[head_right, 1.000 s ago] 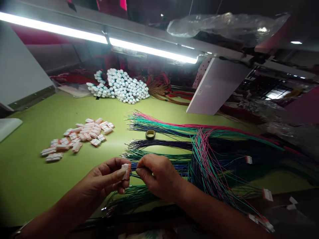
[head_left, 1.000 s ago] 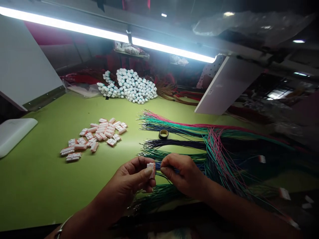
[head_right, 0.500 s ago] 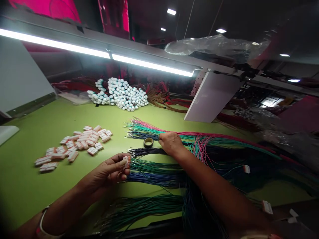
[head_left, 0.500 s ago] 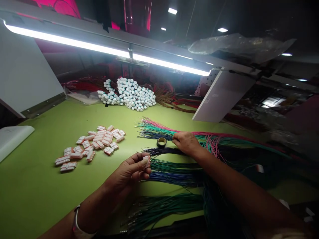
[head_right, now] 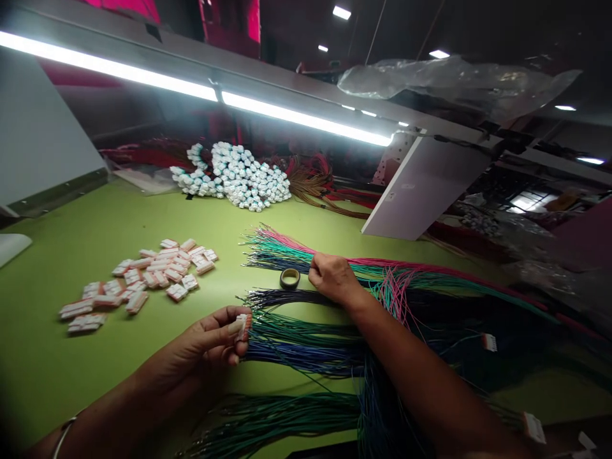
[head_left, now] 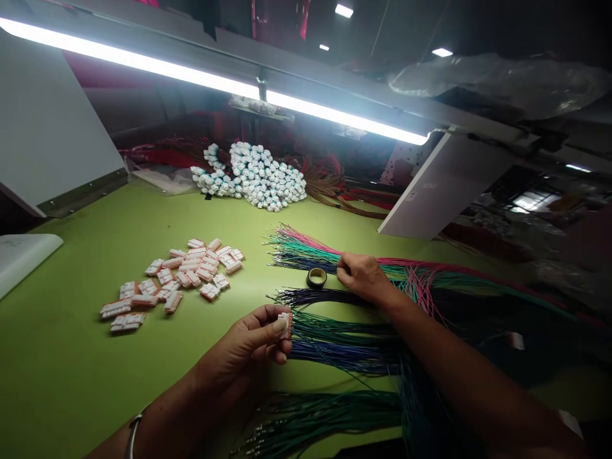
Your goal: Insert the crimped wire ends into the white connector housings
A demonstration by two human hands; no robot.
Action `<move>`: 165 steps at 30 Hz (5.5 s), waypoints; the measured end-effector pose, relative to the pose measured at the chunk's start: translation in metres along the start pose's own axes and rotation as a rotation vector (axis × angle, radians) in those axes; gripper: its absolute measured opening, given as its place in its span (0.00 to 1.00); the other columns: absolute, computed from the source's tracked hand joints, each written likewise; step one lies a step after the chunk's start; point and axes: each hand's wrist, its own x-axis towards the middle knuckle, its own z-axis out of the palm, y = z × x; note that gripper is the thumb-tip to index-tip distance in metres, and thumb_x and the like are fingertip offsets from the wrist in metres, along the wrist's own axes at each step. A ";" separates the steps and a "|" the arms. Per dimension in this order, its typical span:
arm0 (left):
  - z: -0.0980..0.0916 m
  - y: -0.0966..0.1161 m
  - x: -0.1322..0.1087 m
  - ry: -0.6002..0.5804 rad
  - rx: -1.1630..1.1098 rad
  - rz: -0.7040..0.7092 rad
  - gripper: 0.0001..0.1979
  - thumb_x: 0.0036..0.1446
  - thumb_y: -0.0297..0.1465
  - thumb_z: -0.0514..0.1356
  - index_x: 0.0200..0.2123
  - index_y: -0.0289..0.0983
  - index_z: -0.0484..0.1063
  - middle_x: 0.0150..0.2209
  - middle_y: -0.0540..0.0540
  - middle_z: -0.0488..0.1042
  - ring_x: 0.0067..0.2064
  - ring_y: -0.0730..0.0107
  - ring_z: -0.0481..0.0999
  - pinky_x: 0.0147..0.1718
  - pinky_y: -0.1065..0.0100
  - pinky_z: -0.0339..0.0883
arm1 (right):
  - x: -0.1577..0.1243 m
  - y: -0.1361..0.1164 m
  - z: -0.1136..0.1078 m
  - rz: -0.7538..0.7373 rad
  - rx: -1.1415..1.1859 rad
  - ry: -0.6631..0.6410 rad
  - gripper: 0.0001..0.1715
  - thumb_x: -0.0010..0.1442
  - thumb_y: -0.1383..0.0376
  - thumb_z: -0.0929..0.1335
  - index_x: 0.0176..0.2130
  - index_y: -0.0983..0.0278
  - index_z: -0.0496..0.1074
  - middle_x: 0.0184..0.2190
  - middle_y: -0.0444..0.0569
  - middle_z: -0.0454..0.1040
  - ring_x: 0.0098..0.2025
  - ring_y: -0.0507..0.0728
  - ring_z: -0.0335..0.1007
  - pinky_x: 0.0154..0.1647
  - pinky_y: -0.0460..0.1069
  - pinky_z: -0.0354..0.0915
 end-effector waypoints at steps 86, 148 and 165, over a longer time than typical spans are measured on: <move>0.002 -0.019 -0.002 -0.061 0.054 0.005 0.10 0.53 0.30 0.68 0.39 0.35 0.74 0.27 0.50 0.72 0.26 0.76 0.72 0.24 0.75 0.68 | -0.076 -0.101 0.007 0.156 0.871 -0.170 0.12 0.61 0.64 0.64 0.26 0.65 0.65 0.22 0.40 0.61 0.26 0.50 0.54 0.27 0.45 0.54; -0.004 -0.012 0.001 -0.001 -0.013 0.018 0.09 0.55 0.28 0.67 0.41 0.33 0.75 0.29 0.49 0.71 0.27 0.78 0.71 0.22 0.78 0.66 | 0.019 0.018 0.003 -0.008 -0.041 -0.088 0.07 0.63 0.67 0.65 0.37 0.67 0.72 0.30 0.48 0.73 0.31 0.53 0.68 0.35 0.48 0.63; -0.001 -0.011 -0.001 0.015 -0.019 0.004 0.09 0.55 0.26 0.66 0.41 0.32 0.75 0.31 0.48 0.70 0.28 0.78 0.72 0.22 0.79 0.67 | 0.004 -0.009 -0.031 -0.038 0.561 0.095 0.15 0.61 0.58 0.66 0.27 0.65 0.68 0.21 0.40 0.59 0.24 0.49 0.53 0.25 0.46 0.53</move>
